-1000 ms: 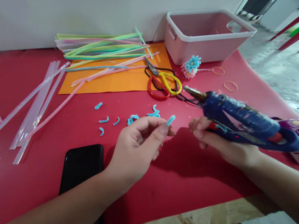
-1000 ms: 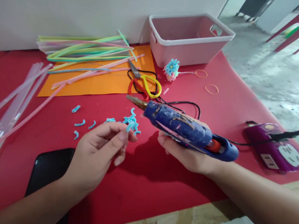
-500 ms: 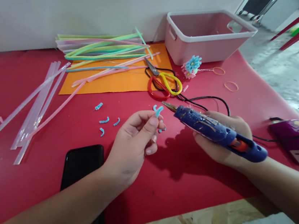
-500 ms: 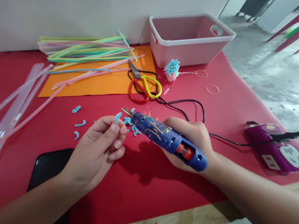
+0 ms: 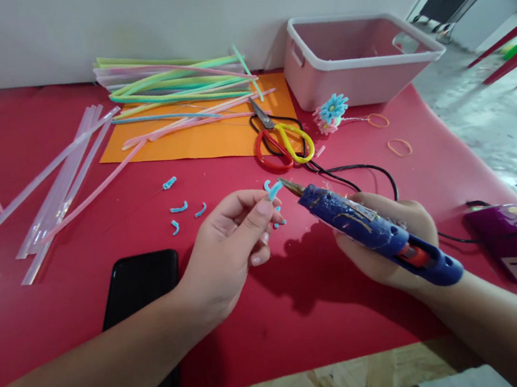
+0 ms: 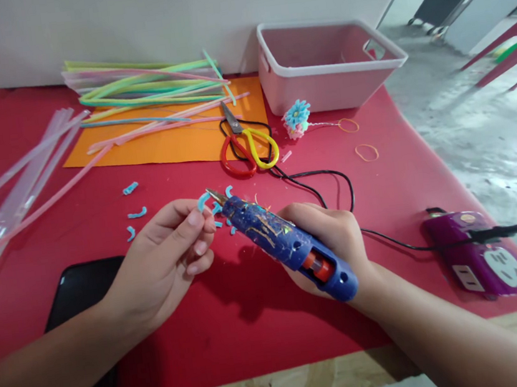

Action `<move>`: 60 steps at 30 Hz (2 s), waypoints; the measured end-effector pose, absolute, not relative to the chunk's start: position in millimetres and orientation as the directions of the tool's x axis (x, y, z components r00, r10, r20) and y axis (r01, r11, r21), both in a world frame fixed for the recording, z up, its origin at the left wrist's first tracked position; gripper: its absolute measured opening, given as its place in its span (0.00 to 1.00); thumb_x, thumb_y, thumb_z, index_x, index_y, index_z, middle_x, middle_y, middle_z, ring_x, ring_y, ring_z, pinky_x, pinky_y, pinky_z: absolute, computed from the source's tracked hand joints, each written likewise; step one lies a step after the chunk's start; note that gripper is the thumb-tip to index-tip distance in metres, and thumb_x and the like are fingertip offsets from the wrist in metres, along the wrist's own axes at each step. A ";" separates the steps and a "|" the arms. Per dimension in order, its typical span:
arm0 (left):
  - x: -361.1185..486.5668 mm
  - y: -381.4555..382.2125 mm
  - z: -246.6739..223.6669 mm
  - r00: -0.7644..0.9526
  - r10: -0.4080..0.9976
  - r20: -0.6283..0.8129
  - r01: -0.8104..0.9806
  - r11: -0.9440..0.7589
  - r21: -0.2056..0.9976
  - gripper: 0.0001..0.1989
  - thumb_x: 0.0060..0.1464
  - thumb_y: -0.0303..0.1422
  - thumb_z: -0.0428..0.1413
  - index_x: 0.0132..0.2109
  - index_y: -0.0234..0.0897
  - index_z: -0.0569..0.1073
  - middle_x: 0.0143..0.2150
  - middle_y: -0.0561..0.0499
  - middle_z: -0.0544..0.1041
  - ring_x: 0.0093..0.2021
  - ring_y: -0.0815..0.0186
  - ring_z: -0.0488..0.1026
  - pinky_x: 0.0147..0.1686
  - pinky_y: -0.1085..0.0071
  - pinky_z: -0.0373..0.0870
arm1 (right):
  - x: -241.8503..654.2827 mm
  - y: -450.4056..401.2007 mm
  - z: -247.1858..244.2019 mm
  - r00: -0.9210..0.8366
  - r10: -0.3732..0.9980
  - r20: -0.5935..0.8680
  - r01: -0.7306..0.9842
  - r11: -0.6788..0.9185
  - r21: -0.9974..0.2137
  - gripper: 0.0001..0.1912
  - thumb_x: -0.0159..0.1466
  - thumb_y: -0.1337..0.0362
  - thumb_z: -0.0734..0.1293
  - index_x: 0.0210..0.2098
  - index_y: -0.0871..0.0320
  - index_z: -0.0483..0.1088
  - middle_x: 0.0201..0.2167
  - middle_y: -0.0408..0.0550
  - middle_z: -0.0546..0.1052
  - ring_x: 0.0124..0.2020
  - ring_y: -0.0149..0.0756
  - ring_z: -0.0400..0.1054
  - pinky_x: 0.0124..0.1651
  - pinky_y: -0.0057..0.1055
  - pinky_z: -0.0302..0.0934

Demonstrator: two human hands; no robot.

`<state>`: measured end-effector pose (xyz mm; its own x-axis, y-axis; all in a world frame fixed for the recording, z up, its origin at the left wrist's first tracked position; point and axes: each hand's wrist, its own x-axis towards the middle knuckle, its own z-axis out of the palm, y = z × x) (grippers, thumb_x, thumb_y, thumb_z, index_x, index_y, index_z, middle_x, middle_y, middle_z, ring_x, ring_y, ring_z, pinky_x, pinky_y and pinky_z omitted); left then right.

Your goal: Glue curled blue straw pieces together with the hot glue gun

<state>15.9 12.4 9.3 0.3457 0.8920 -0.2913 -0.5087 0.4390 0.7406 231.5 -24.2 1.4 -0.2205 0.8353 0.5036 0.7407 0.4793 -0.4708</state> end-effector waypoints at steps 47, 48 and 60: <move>15.1 13.2 13.4 0.267 0.923 -0.278 -0.404 0.369 0.837 0.07 0.53 0.30 0.65 0.29 0.37 0.76 0.25 0.56 0.71 0.23 0.76 0.60 0.20 0.81 0.58 | 229.8 -20.6 5.1 -0.274 0.823 0.498 0.697 0.527 -0.487 0.10 0.55 0.73 0.67 0.32 0.53 0.64 0.18 0.32 0.62 0.13 0.21 0.50 0.17 0.20 0.52; 15.0 13.1 13.1 0.262 0.925 -0.276 -0.399 0.364 0.842 0.07 0.53 0.30 0.65 0.29 0.37 0.76 0.25 0.57 0.71 0.23 0.76 0.60 0.21 0.81 0.58 | 229.9 -20.9 5.0 -0.275 0.824 0.495 0.697 0.525 -0.488 0.10 0.55 0.73 0.66 0.32 0.53 0.64 0.18 0.32 0.61 0.14 0.22 0.49 0.17 0.20 0.52; 14.0 11.9 10.5 0.253 0.939 -0.233 -0.367 0.316 0.875 0.08 0.57 0.30 0.62 0.29 0.37 0.75 0.25 0.57 0.71 0.24 0.75 0.61 0.22 0.81 0.60 | 232.8 -22.6 2.3 -0.288 0.850 0.440 0.714 0.497 -0.493 0.11 0.58 0.71 0.68 0.30 0.52 0.60 0.17 0.32 0.58 0.15 0.24 0.47 0.17 0.23 0.49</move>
<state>14.0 11.9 10.5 0.2527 0.9390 -0.2332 -0.3669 0.3160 0.8750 232.8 -22.6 2.3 -0.2885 0.8502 0.4404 0.7140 0.4975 -0.4927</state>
